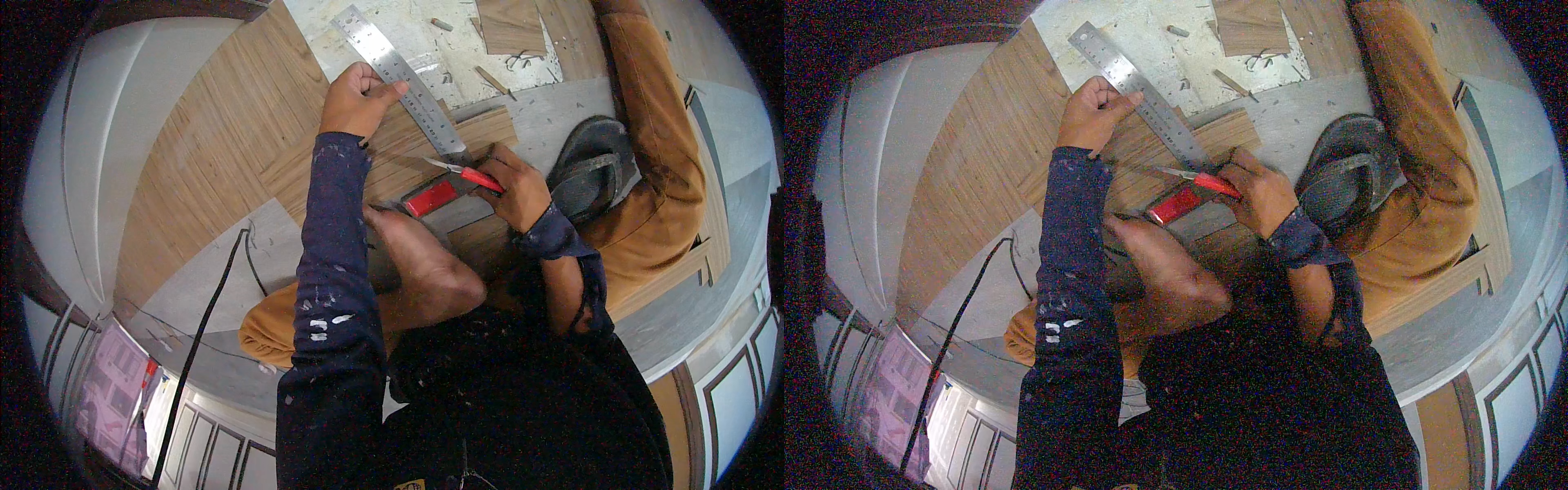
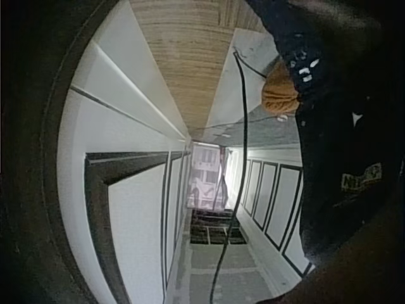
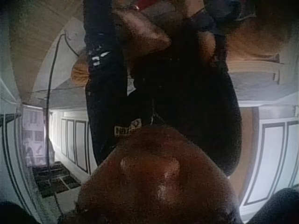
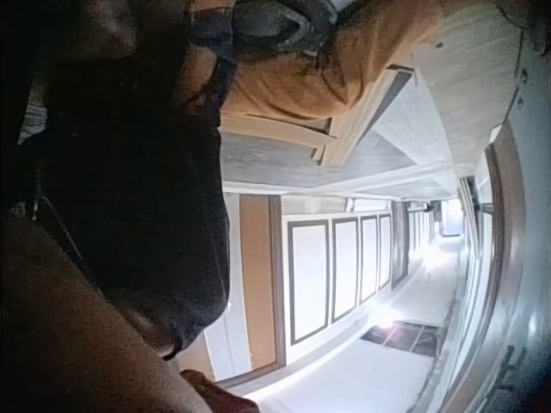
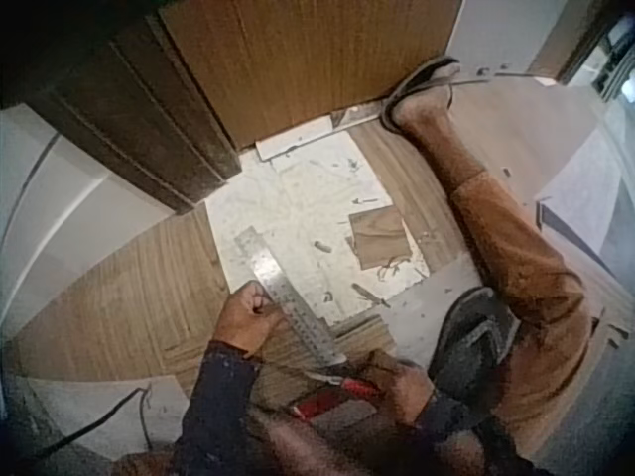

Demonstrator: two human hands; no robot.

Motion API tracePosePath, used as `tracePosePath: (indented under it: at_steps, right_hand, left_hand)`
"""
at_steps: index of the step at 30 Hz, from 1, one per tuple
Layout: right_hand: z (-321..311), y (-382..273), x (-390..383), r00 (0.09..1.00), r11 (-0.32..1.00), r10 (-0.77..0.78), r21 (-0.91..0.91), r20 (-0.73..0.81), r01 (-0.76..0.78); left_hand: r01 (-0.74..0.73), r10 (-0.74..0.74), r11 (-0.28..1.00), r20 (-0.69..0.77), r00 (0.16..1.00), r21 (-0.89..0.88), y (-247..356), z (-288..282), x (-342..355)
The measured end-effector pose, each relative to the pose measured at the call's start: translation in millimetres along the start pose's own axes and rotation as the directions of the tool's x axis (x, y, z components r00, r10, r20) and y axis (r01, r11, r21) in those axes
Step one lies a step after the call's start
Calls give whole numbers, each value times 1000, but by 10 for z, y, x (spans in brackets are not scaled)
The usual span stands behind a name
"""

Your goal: The person uses a utility knife and a metal ruler to score and cut a strip from a flooring tile while sitting on the floor, then fits the cut piece against the wall.

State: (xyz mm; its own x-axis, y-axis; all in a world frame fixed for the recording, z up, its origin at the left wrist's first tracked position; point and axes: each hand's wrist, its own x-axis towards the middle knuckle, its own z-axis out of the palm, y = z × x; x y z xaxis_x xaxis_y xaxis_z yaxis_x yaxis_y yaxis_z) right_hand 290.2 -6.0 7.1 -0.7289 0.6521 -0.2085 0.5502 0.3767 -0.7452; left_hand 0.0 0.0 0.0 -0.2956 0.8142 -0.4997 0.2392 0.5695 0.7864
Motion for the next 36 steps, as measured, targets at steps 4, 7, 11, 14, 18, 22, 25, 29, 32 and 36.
tracePosePath:
  at_steps: [4, 7, 11, 14, 18, 22, 25, 29, 32, 36]
  right_hand:
    - [-15, -16, 21, 1000, 1000, 6, -14, -6, -6]
    - [-13, -23, 14, 1000, 1000, 15, -25, -7, -15]
    - [14, 17, -8, 1000, 999, 22, -37, -4, -22]
    - [1, 1, 0, 1000, 1000, 12, -10, 3, -12]
    - [-33, -19, 4, 1000, 1000, 0, -9, 6, 0]
    - [-7, -12, 14, 1000, 1000, -25, -15, -3, 25]
    - [-6, 6, 13, 1000, 1000, -20, -23, 17, 21]
    - [-3, -34, 16, 999, 999, -44, -16, -8, 44]
    - [-7, -4, 7, 1000, 999, -16, -37, -2, 16]
    - [27, 12, -1, 1000, 999, -18, -39, -9, 17]
  left_hand:
    - [-90, 86, 993, -52, 995, -77, -7, 22, 8]
    - [-77, 74, 995, -41, 996, -67, -26, 14, 27]
    - [-41, 39, 997, -37, 999, -58, 9, 31, 11]
    - [-32, 31, 999, -38, 999, -40, 5, 24, 10]
    - [-43, 44, 999, -64, 997, 23, 53, 30, -12]
    - [-112, 107, 992, -90, 990, -55, -45, 41, 9]
    - [-85, 85, 996, -84, 993, 6, 38, 43, 6]
    - [-45, 43, 999, -68, 997, -22, 29, 14, -17]
    - [1, -1, 1000, -55, 998, 7, 154, 36, -37]
    - [-15, 14, 1000, -56, 998, -19, 26, 19, -22]
